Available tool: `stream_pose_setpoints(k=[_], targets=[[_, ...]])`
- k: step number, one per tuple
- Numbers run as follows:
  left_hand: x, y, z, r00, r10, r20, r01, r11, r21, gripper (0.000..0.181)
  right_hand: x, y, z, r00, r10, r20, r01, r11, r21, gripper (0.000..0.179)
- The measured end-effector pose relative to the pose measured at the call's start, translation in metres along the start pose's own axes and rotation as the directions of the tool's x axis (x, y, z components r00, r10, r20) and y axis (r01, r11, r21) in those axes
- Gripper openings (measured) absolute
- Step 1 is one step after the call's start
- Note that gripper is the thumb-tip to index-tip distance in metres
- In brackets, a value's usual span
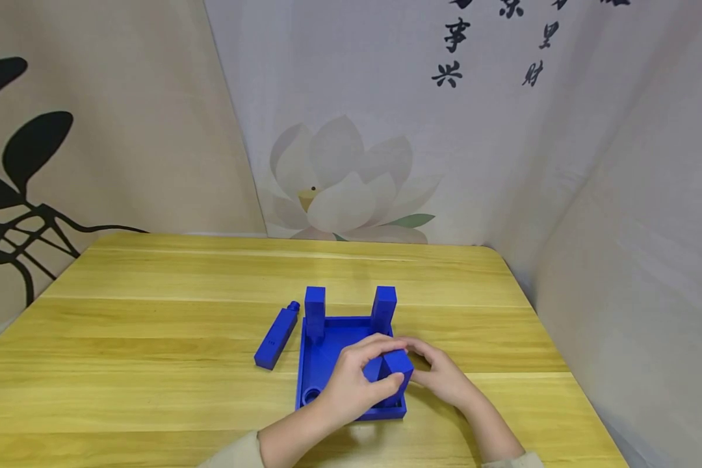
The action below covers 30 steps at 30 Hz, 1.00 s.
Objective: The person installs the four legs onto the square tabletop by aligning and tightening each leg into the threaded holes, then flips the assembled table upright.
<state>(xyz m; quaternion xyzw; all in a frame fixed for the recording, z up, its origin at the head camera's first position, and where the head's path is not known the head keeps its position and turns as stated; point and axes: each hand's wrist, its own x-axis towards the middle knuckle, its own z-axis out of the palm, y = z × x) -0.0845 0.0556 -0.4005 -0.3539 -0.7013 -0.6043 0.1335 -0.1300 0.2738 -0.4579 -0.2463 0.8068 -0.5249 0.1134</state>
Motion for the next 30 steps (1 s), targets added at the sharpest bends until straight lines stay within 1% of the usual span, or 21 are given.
stream_pose_setpoints(k=[4, 6, 9, 12, 16, 19, 22, 25, 30], targets=[[0.0001, 0.001, -0.0007, 1.0, -0.025, -0.001, 0.025, 1.0, 0.006, 0.041, 0.0001, 0.0001, -0.0002, 1.0, -0.01, -0.002, 0.01, 1.0, -0.005, 0.063], [0.0001, 0.0018, -0.0009, 0.999, -0.039, -0.012, 0.04, 0.999, 0.012, 0.042, 0.0002, 0.0007, -0.0001, 1.0, -0.027, -0.008, 0.027, 1.0, -0.011, 0.066], [0.0002, 0.0029, -0.001, 0.998, -0.057, -0.035, 0.058, 0.998, 0.015, 0.04, 0.0001, 0.0011, 0.0004, 0.999, -0.031, -0.027, 0.031, 0.999, -0.021, 0.065], [-0.0001, 0.0036, -0.0009, 0.996, -0.071, -0.048, 0.072, 0.997, 0.011, 0.039, 0.0002, 0.0007, 0.001, 0.999, -0.016, -0.047, 0.013, 0.998, -0.055, 0.065], [-0.0005, 0.0049, -0.0007, 0.994, -0.097, -0.056, 0.097, 0.995, 0.002, 0.035, 0.0011, 0.0006, 0.001, 0.999, -0.034, -0.04, 0.032, 0.998, -0.048, 0.06], [-0.001, 0.006, -0.0002, 0.99, -0.132, -0.057, 0.131, 0.991, -0.023, 0.03, 0.0018, 0.0012, 0.0007, 0.996, -0.08, -0.023, 0.08, 0.997, -0.023, 0.054], [-0.001, 0.0062, 0.0005, 0.987, -0.152, -0.06, 0.149, 0.988, -0.049, 0.027, 0.002, 0.0012, 0.0008, 0.994, -0.103, -0.024, 0.102, 0.994, -0.035, 0.052], [-0.001, 0.0054, 0.0014, 0.988, -0.14, -0.067, 0.136, 0.989, -0.06, 0.026, 0.0017, 0.0007, 0.001, 0.995, -0.099, -0.033, 0.097, 0.993, -0.061, 0.051], [-0.0015, 0.0031, 0.0024, 0.991, -0.113, -0.07, 0.109, 0.992, -0.059, 0.027, 0.0023, -0.0005, 0.0021, 0.996, -0.063, -0.056, 0.058, 0.995, -0.081, 0.052]])
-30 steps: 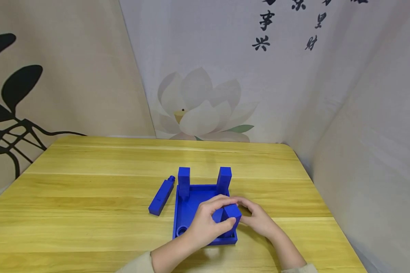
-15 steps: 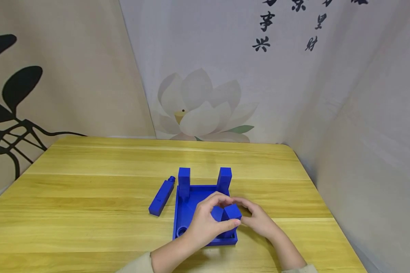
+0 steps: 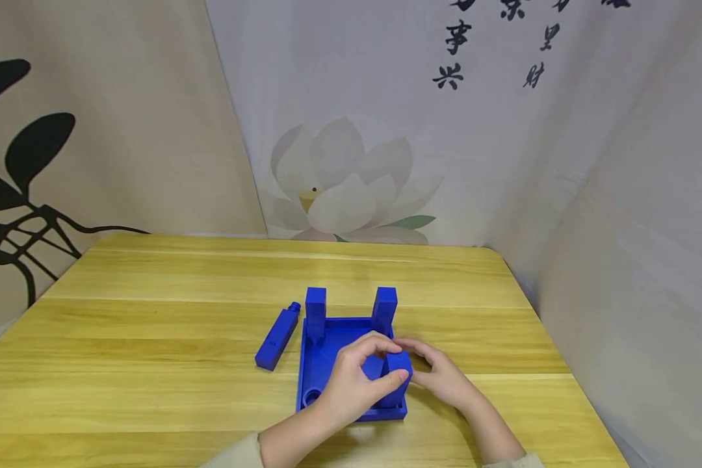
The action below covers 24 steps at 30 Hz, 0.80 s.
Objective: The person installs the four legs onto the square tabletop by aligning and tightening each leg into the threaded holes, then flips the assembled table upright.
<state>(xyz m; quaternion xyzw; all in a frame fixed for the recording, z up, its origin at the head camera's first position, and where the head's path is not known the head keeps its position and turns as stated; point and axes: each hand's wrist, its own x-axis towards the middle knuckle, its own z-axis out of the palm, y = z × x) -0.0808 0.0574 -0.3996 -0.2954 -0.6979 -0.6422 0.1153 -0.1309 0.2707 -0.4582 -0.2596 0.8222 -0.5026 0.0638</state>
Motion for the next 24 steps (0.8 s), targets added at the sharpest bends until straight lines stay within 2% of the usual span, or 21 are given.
stream_pose_setpoints(k=[10, 16, 22, 24], targets=[[0.0027, 0.0055, -0.0009, 0.998, -0.001, 0.055, -0.001, 1.0, 0.029, 0.024, 0.0003, -0.001, 0.0009, 1.0, 0.029, -0.007, -0.029, 0.999, -0.013, 0.049], [0.0015, 0.0064, -0.001, 0.997, -0.022, 0.068, 0.02, 0.999, 0.03, 0.025, -0.0009, 0.0004, 0.0006, 1.0, 0.011, -0.014, -0.011, 1.0, -0.023, 0.046], [0.0001, 0.0013, -0.002, 0.998, 0.031, 0.056, -0.034, 0.998, 0.053, 0.029, -0.0017, 0.0017, -0.0012, 0.999, -0.042, 0.004, 0.042, 0.999, -0.017, 0.049], [-0.0001, 0.0007, -0.002, 0.998, 0.032, 0.045, -0.035, 0.997, 0.065, 0.033, -0.0017, 0.0018, -0.0019, 0.998, -0.068, 0.009, 0.068, 0.998, -0.016, 0.052]])
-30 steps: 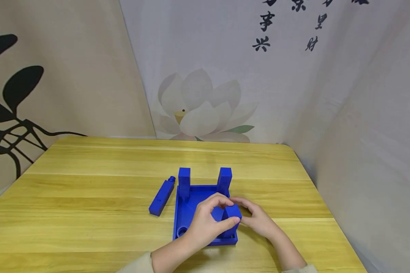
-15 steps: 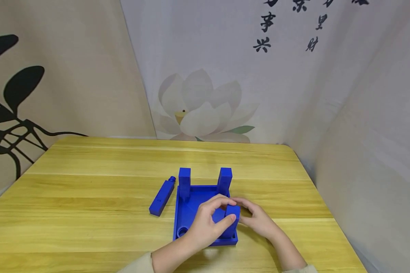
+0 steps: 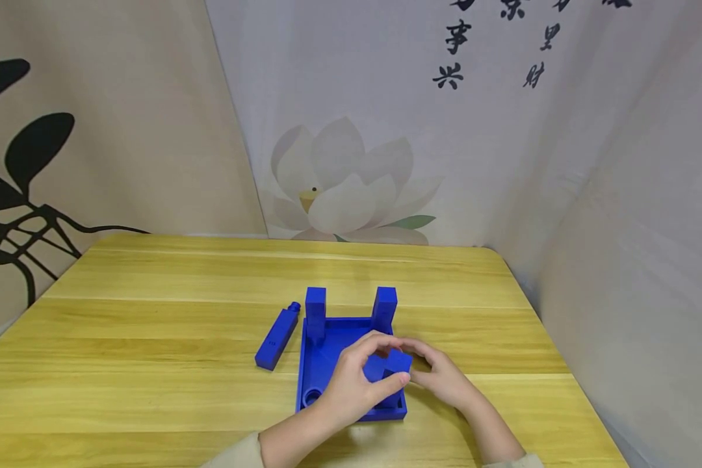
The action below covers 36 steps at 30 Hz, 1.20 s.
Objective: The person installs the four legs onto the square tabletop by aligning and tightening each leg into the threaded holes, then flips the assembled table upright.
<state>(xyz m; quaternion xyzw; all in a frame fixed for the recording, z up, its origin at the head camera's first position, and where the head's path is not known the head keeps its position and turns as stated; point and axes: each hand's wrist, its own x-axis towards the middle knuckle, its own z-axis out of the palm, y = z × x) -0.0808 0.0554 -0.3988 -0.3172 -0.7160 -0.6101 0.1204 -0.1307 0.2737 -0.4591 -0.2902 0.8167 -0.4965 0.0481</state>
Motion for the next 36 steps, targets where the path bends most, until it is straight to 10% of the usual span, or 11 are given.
stream_pose_setpoints(k=[9, 21, 36], targets=[[-0.0002, -0.0001, 0.0015, 0.997, -0.076, -0.031, 0.076, 0.997, -0.006, 0.039, 0.0005, -0.0004, -0.0002, 1.0, 0.023, 0.011, -0.024, 0.999, 0.023, 0.052], [0.0006, -0.002, 0.0022, 0.999, 0.003, -0.037, -0.003, 1.0, 0.007, 0.034, 0.001, 0.0043, -0.0014, 0.997, -0.054, 0.054, 0.048, 0.992, 0.118, 0.056], [0.0005, -0.0022, 0.0029, 0.997, 0.075, 0.015, -0.075, 0.997, 0.004, 0.036, 0.0011, -0.0001, 0.0003, 0.996, 0.08, 0.044, -0.083, 0.993, 0.084, 0.065]])
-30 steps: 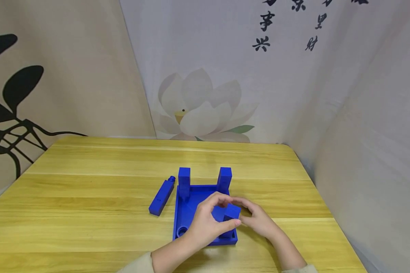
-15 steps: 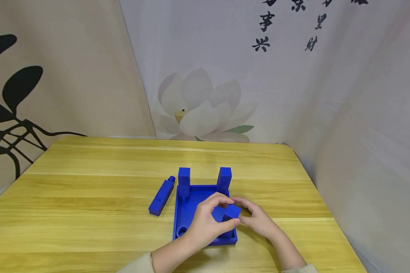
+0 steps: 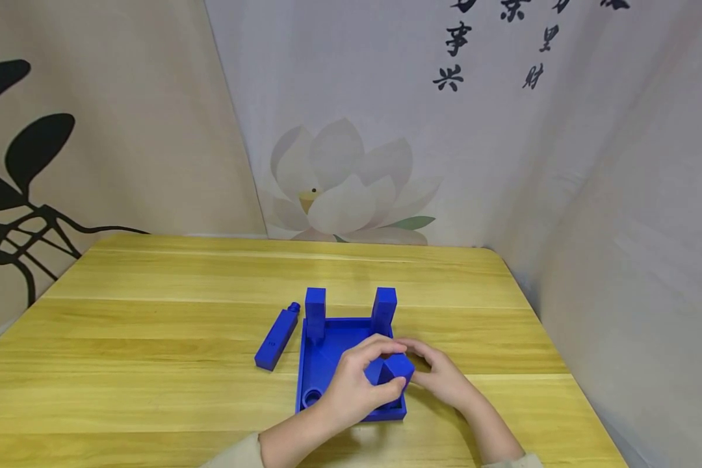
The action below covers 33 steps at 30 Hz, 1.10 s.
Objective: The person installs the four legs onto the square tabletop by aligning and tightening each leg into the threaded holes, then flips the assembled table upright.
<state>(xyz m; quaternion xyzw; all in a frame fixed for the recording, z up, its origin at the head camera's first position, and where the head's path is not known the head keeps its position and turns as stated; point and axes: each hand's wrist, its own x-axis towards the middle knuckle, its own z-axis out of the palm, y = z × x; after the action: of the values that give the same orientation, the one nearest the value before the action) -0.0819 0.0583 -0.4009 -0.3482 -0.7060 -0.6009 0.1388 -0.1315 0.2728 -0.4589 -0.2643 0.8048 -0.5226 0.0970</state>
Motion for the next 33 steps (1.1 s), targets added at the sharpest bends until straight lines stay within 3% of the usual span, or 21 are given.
stream_pose_setpoints(k=[18, 21, 27, 33], targets=[[0.0006, 0.0012, -0.0028, 0.997, 0.047, 0.058, -0.048, 0.999, 0.012, 0.039, -0.001, 0.0009, -0.0006, 1.0, 0.014, -0.005, -0.014, 1.0, -0.003, 0.055], [0.0004, 0.0021, -0.0034, 0.998, 0.014, 0.065, -0.015, 1.0, 0.007, 0.04, -0.0008, 0.001, -0.0002, 1.0, 0.019, -0.013, -0.019, 1.0, -0.024, 0.057], [-0.0004, 0.0051, -0.0033, 0.99, -0.138, 0.017, 0.138, 0.99, -0.003, 0.043, 0.0002, -0.0006, 0.0018, 0.996, 0.061, -0.059, -0.066, 0.995, -0.081, 0.059], [-0.0002, 0.0051, -0.0024, 0.988, -0.156, -0.021, 0.156, 0.988, 0.007, 0.039, 0.0001, -0.001, 0.0016, 0.998, 0.06, -0.036, -0.061, 0.998, -0.028, 0.057]])
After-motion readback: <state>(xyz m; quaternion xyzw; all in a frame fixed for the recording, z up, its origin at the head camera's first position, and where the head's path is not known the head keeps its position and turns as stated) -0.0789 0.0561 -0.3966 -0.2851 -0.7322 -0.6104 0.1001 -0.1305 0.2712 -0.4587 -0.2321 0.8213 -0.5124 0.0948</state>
